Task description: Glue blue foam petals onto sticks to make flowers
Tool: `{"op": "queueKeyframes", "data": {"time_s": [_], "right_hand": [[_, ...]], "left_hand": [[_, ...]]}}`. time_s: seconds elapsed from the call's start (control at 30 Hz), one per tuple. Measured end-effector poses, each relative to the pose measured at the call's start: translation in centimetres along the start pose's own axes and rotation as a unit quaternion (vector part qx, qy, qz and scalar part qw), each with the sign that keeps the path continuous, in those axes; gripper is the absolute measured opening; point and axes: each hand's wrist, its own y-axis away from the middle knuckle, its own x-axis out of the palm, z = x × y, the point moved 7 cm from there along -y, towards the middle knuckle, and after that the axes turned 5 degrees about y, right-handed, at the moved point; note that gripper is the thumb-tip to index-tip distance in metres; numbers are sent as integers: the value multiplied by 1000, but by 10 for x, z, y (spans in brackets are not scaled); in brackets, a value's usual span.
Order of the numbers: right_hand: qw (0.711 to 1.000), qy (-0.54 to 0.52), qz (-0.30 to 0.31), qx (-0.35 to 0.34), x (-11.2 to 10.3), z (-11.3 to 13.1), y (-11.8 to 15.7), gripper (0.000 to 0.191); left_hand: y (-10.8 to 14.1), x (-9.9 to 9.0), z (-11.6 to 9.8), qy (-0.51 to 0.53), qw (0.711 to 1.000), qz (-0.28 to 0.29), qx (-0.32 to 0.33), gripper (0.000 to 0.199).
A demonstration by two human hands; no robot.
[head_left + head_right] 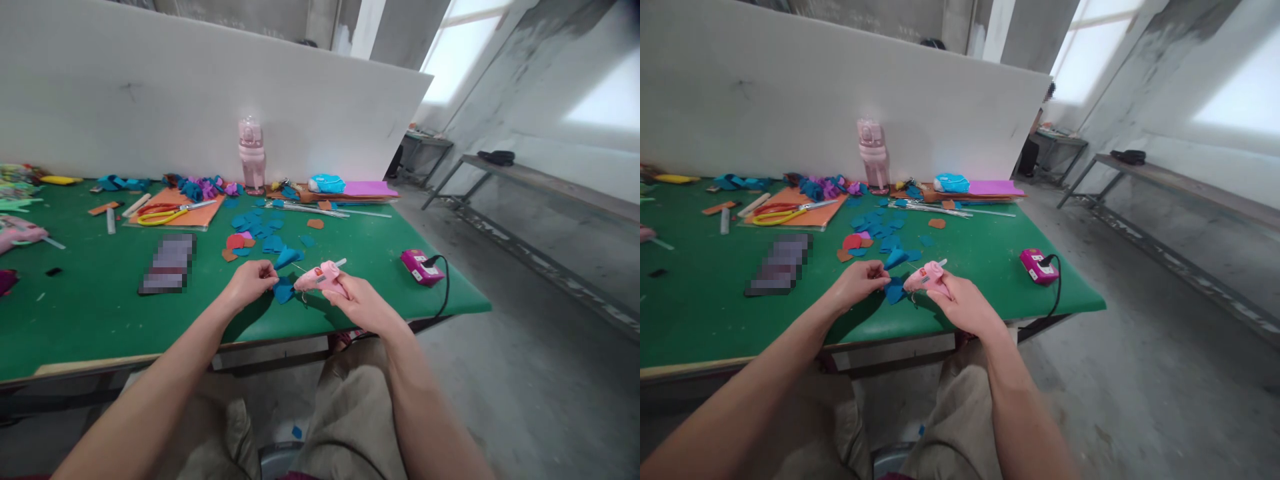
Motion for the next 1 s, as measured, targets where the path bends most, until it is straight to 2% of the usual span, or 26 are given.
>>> {"op": "queueKeyframes", "data": {"time_s": [0.3,0.47,0.63,0.83,0.9,1.0], "right_hand": [[1000,-17,5,2,1,6,0,30],[999,-27,-19,12,-4,3,1,26],[982,-158,-15,104,-8,-35,-5,30],[916,-353,-48,184,-13,-98,-10,21],[900,-385,-35,201,-10,-107,-10,20],[906,-362,-26,218,-7,-110,-11,21]], "left_hand": [[0,0,-1,-4,1000,-3,3,12],[0,-1,0,-4,1000,-3,-4,13],[0,-1,2,47,999,5,-9,14],[3,0,2,118,992,26,-36,15],[3,-1,2,128,990,26,-45,17],[3,0,3,135,989,32,-53,18]]}}
